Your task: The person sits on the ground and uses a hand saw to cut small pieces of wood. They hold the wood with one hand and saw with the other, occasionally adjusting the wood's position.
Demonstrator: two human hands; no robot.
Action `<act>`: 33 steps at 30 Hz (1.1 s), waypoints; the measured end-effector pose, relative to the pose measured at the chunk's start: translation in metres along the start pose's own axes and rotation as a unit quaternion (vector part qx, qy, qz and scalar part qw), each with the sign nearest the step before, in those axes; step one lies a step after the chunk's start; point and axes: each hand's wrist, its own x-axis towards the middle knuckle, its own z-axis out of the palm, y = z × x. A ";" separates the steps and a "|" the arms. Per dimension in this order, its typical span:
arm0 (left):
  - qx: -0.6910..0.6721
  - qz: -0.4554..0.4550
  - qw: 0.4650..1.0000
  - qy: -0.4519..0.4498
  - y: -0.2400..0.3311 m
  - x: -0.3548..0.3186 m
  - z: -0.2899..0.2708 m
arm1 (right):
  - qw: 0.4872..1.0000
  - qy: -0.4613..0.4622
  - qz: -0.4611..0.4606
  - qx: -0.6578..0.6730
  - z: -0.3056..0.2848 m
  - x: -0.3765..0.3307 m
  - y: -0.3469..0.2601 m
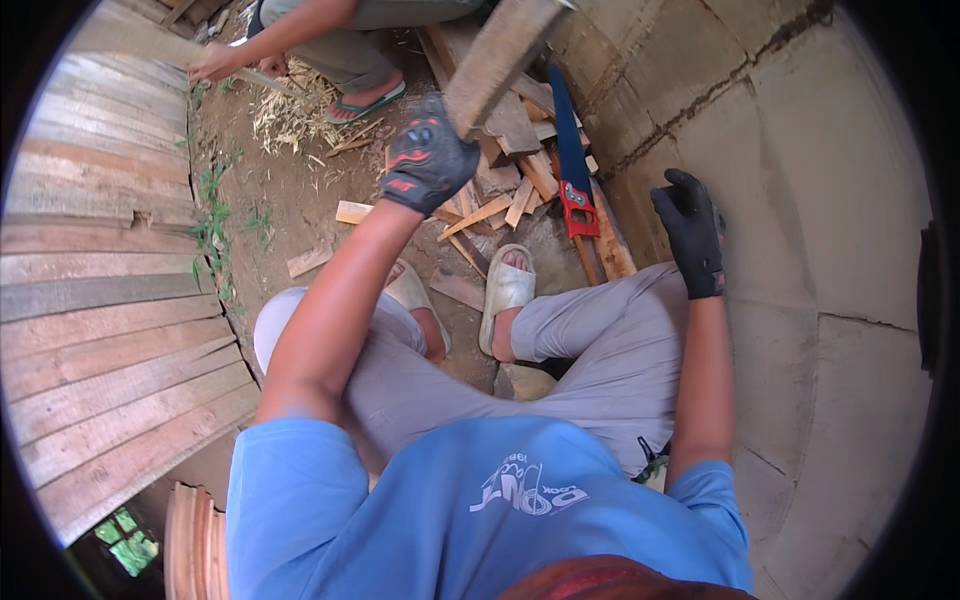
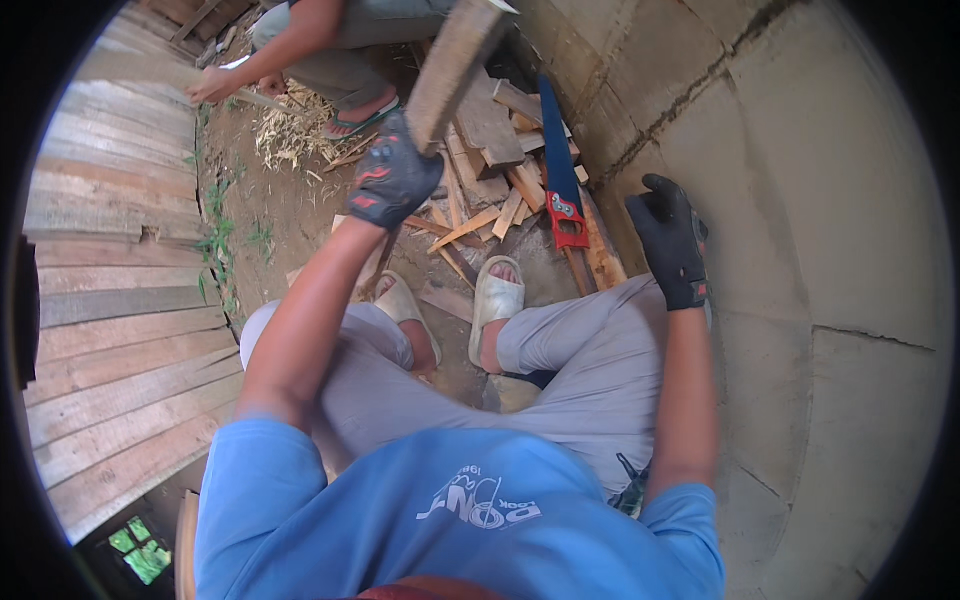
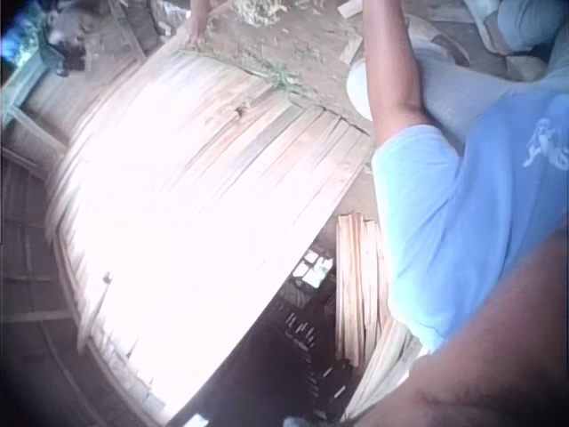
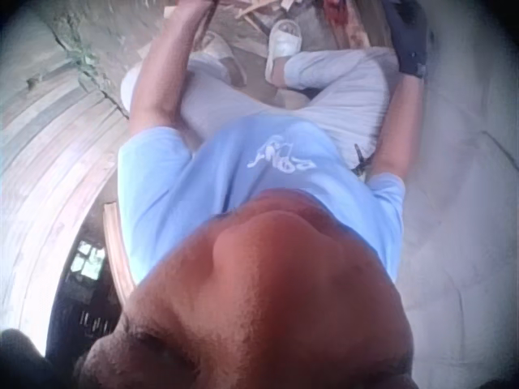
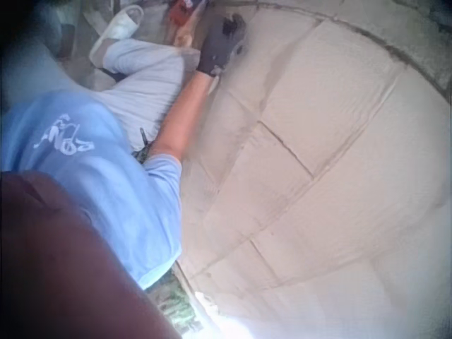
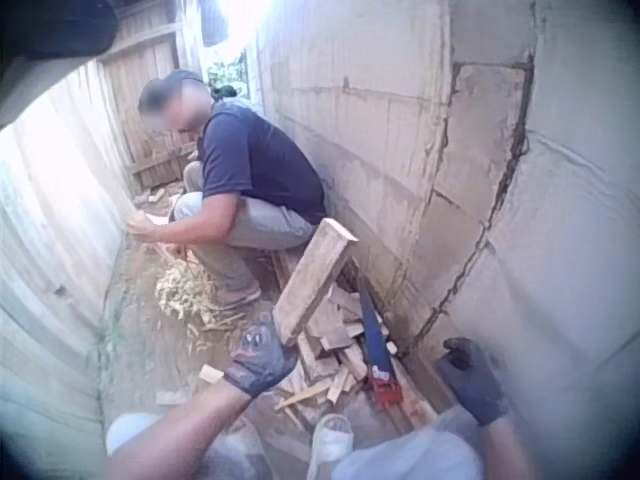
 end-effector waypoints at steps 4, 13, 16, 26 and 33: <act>0.079 0.082 0.986 0.125 0.001 0.014 -0.041 | 0.992 -0.019 0.069 0.101 0.002 -0.012 0.053; 0.458 -0.003 0.889 -0.003 -0.204 -0.032 0.225 | 0.967 -0.200 0.099 0.121 0.004 0.002 0.004; 0.237 -0.088 0.964 -0.079 -0.123 -0.006 0.250 | 0.967 -0.134 0.141 0.167 -0.008 0.004 0.032; 0.044 -0.050 0.992 0.110 -0.059 0.012 0.116 | 0.964 -0.149 0.174 0.135 -0.013 -0.009 0.042; 0.143 -0.126 0.967 -0.169 -0.138 -0.022 0.334 | 0.949 -0.145 0.152 0.235 -0.014 0.001 0.036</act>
